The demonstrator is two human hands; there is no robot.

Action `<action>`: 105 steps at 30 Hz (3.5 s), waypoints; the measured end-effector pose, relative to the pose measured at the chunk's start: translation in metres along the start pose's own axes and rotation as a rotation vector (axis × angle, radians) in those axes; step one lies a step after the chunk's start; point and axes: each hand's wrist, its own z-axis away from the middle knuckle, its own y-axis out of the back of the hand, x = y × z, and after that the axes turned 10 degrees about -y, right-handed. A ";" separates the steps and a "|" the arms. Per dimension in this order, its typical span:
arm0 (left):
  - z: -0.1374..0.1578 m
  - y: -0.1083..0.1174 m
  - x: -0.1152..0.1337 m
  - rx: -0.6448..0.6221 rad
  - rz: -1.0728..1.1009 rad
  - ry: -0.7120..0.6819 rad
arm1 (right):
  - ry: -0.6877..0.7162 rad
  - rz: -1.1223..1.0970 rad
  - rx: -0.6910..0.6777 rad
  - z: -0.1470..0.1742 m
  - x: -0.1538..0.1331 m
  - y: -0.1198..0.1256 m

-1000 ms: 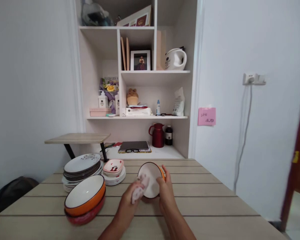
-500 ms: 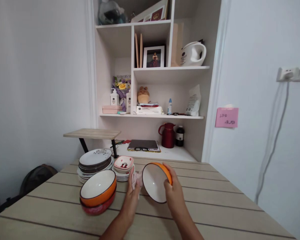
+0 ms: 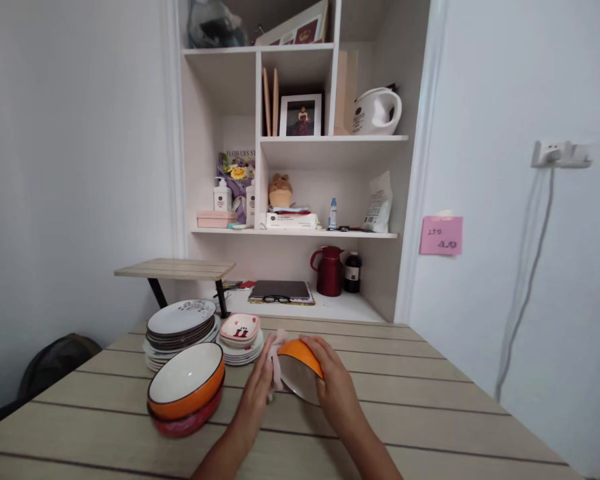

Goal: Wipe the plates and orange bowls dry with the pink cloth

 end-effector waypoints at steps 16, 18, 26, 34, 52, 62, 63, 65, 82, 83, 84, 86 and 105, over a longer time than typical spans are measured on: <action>0.003 0.001 -0.013 -0.052 -0.331 -0.100 | 0.112 0.080 -0.038 0.000 -0.011 0.004; 0.003 0.003 -0.012 -0.078 -0.378 -0.157 | 0.150 0.110 -0.063 0.001 -0.015 0.003; 0.000 0.005 -0.006 0.067 -0.436 -0.224 | 0.160 0.072 -0.037 0.010 -0.023 -0.012; -0.008 -0.002 0.001 0.168 -0.164 -0.010 | -0.010 -0.249 0.073 0.013 -0.019 -0.024; -0.002 -0.016 -0.001 0.311 0.057 0.311 | -0.365 -0.564 0.233 0.019 -0.038 -0.024; 0.001 -0.016 -0.005 0.370 0.071 0.364 | -0.419 -0.652 0.227 0.020 -0.039 -0.035; 0.000 -0.015 -0.005 0.389 0.049 0.341 | -0.395 -0.626 0.205 0.018 -0.039 -0.033; -0.003 -0.010 -0.002 0.421 0.007 0.277 | -0.343 -0.538 0.166 0.015 -0.037 -0.030; 0.006 -0.003 0.013 -0.060 -0.762 -0.478 | -0.127 0.089 0.145 0.018 -0.031 -0.026; 0.005 -0.004 0.012 -0.049 -0.738 -0.483 | -0.128 0.039 0.158 0.017 -0.029 -0.025; 0.004 -0.005 0.009 -0.027 -0.702 -0.475 | -0.128 -0.016 0.170 0.017 -0.028 -0.023; 0.002 -0.006 0.003 0.041 -0.613 -0.407 | -0.125 -0.141 0.199 0.015 -0.030 -0.019; -0.001 -0.005 -0.002 0.355 -0.329 0.140 | -0.582 -0.981 0.056 0.011 -0.035 -0.035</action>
